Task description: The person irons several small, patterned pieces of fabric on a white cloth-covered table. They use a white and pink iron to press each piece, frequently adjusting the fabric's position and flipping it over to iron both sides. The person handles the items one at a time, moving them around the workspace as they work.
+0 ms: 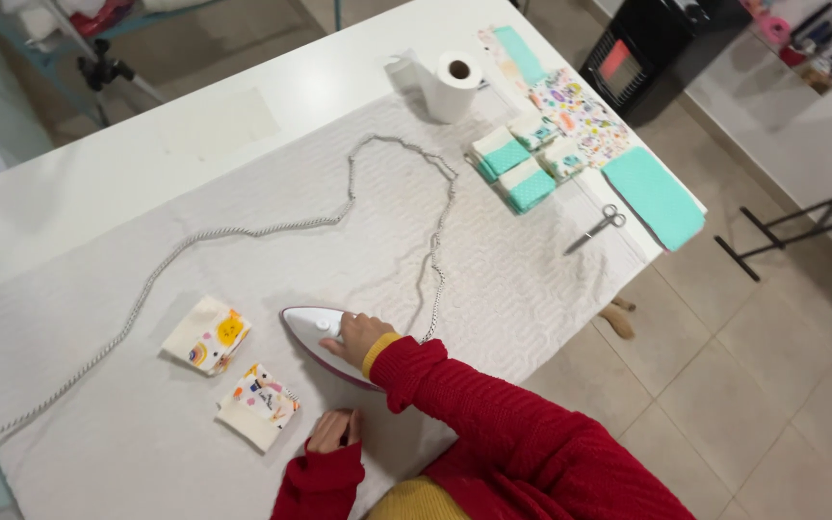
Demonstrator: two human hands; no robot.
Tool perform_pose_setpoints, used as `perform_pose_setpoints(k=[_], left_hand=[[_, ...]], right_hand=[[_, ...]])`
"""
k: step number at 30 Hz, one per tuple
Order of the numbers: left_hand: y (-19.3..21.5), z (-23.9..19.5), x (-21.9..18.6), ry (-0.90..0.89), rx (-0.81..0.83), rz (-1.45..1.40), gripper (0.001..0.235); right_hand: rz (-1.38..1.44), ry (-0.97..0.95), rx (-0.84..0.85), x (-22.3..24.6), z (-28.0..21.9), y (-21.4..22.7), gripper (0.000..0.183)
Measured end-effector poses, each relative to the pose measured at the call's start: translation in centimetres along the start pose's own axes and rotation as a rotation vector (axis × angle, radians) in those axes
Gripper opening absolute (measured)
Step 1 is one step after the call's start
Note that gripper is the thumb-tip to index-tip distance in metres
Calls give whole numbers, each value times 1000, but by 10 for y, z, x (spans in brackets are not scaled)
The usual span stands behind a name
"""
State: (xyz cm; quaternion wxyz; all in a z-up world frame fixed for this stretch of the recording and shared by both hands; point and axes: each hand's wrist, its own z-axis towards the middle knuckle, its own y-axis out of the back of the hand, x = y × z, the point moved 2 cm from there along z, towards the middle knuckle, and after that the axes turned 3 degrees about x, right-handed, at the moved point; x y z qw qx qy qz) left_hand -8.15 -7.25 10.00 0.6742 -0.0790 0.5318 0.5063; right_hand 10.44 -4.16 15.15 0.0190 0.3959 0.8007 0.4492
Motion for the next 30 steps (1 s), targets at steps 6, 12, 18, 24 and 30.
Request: perform_pose_setpoints(k=[6, 12, 18, 24, 30], left_hand=[[-14, -23, 33, -45, -48, -6, 12], [-26, -23, 41, 223, -94, -39, 9], [-34, -22, 48, 140, 47, 235, 44], [-68, -18, 58, 251, 174, 552, 68], [-76, -20, 64, 317, 237, 575, 72]], right_hand=[[19, -2, -99, -54, 58, -50, 74], [65, -40, -34, -48, 30, -9, 72], [-89, 56, -174, -63, 27, -5, 64], [-122, 107, -253, -69, 24, -3, 61], [-80, 43, -205, -61, 26, 8, 60]])
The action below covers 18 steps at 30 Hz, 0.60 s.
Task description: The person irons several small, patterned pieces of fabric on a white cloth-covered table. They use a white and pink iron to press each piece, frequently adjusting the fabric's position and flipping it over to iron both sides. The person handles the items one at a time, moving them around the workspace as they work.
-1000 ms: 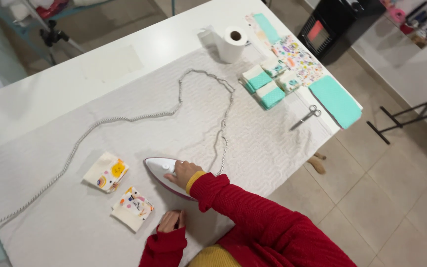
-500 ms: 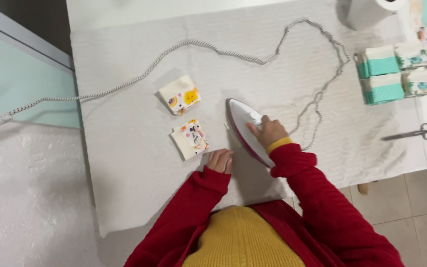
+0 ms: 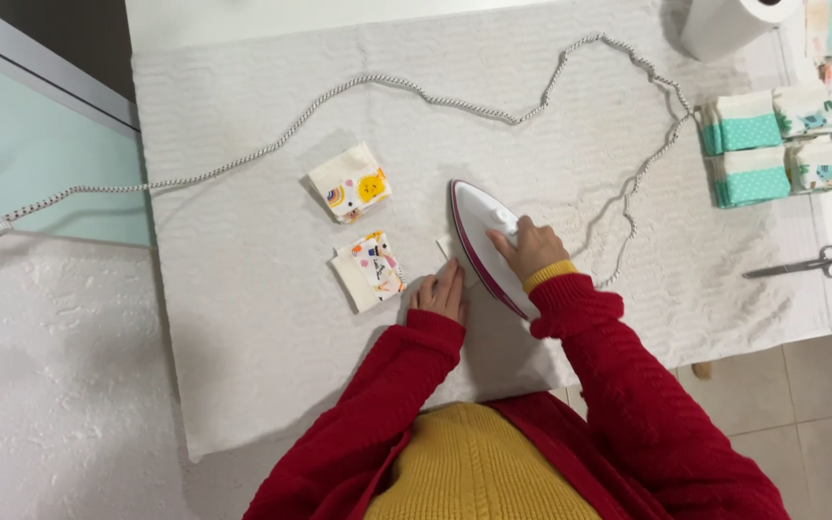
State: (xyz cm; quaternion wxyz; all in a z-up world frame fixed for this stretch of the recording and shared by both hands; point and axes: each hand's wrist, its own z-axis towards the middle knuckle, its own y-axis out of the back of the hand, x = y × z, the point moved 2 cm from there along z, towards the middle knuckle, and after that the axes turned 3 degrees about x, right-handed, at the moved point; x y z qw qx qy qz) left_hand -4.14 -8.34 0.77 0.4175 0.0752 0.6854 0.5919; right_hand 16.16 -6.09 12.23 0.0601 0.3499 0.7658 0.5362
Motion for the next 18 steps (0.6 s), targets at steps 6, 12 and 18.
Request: perform_pose_setpoints(k=[6, 12, 18], left_hand=[[16, 31, 1, 90, 250, -30, 63], [-6, 104, 26, 222, 395, 129, 60], [15, 112, 18, 357, 346, 71, 70]], right_hand=[[18, -9, -6, -7, 4, 1, 62], [10, -38, 46, -28, 10, -12, 62], [-12, -26, 25, -32, 2, -2, 62]])
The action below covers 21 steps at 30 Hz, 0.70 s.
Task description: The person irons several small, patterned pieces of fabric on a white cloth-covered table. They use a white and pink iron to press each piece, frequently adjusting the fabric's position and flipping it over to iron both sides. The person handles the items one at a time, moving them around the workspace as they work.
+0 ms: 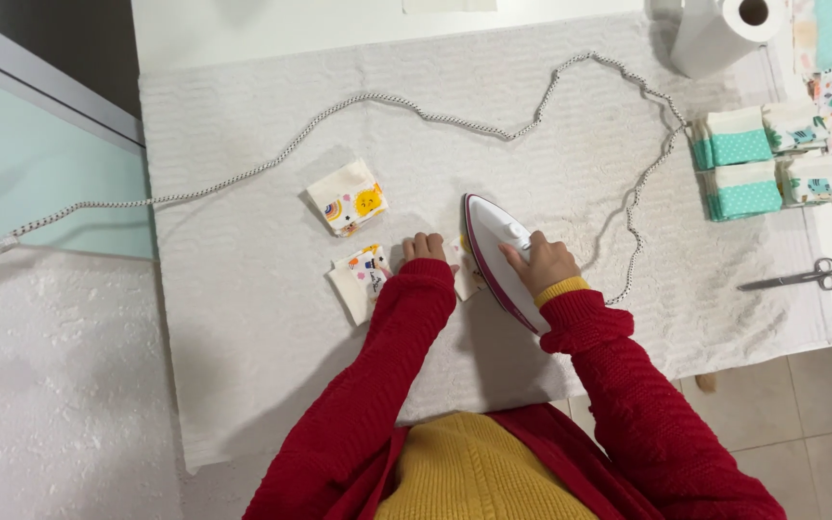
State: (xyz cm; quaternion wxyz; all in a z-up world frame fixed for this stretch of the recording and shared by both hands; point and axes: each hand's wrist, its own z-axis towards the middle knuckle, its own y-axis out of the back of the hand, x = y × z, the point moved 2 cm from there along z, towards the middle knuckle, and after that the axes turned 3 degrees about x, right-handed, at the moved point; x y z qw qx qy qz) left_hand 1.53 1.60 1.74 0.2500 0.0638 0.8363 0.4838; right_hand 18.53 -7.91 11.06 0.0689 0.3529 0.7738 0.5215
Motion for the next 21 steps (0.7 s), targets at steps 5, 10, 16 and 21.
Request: perform_pose_setpoints(k=[5, 10, 16, 21], left_hand=[[0, 5, 1, 15, -12, -15, 65], [5, 9, -1, 38, 30, -2, 58], [24, 34, 3, 57, 155, -324, 37], [75, 95, 13, 40, 33, -309, 36]], right_hand=[[-17, 2, -44, -28, 4, 0, 64], [-51, -4, -189, -56, 3, 12, 65], [48, -88, -163, -59, -2, 21, 64], [61, -135, -100, -56, -1, 21, 63]])
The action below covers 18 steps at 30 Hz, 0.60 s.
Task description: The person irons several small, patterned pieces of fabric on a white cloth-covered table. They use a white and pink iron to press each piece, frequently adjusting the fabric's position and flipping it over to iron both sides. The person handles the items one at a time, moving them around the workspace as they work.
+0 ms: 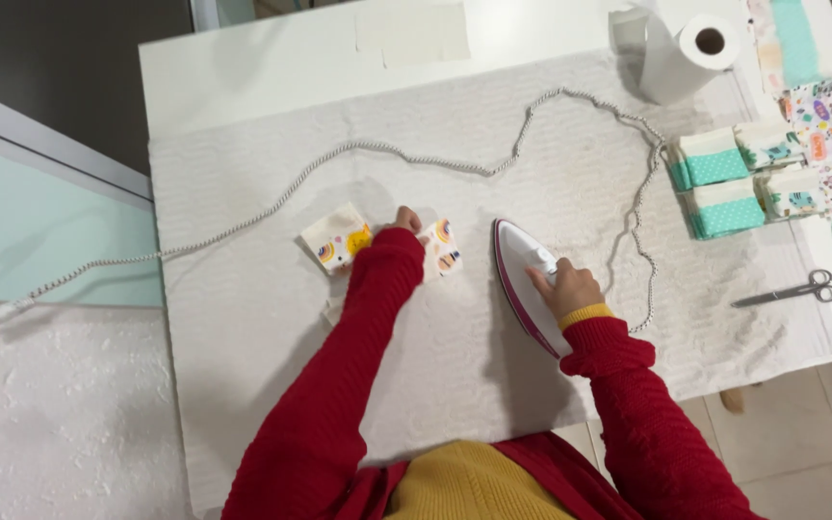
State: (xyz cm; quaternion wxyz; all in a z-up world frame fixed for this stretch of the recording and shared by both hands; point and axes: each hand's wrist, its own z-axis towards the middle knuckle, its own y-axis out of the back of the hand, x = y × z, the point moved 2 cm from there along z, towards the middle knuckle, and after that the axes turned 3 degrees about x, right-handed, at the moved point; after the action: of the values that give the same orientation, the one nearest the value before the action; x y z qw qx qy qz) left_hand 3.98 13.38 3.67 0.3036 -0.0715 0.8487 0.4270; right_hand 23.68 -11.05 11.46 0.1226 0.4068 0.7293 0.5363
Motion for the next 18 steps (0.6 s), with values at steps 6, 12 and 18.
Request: perform_pose_setpoints(k=[6, 12, 18], left_hand=[[52, 13, 20, -269, -368, 30, 31], [54, -28, 140, 79, 173, -31, 26], [61, -134, 116, -83, -110, 279, 53]], right_hand=[[2, 49, -13, -4, 3, -6, 62], [-19, 21, 18, 0, -1, -1, 63], [-18, -21, 47, 6, -5, 6, 64]])
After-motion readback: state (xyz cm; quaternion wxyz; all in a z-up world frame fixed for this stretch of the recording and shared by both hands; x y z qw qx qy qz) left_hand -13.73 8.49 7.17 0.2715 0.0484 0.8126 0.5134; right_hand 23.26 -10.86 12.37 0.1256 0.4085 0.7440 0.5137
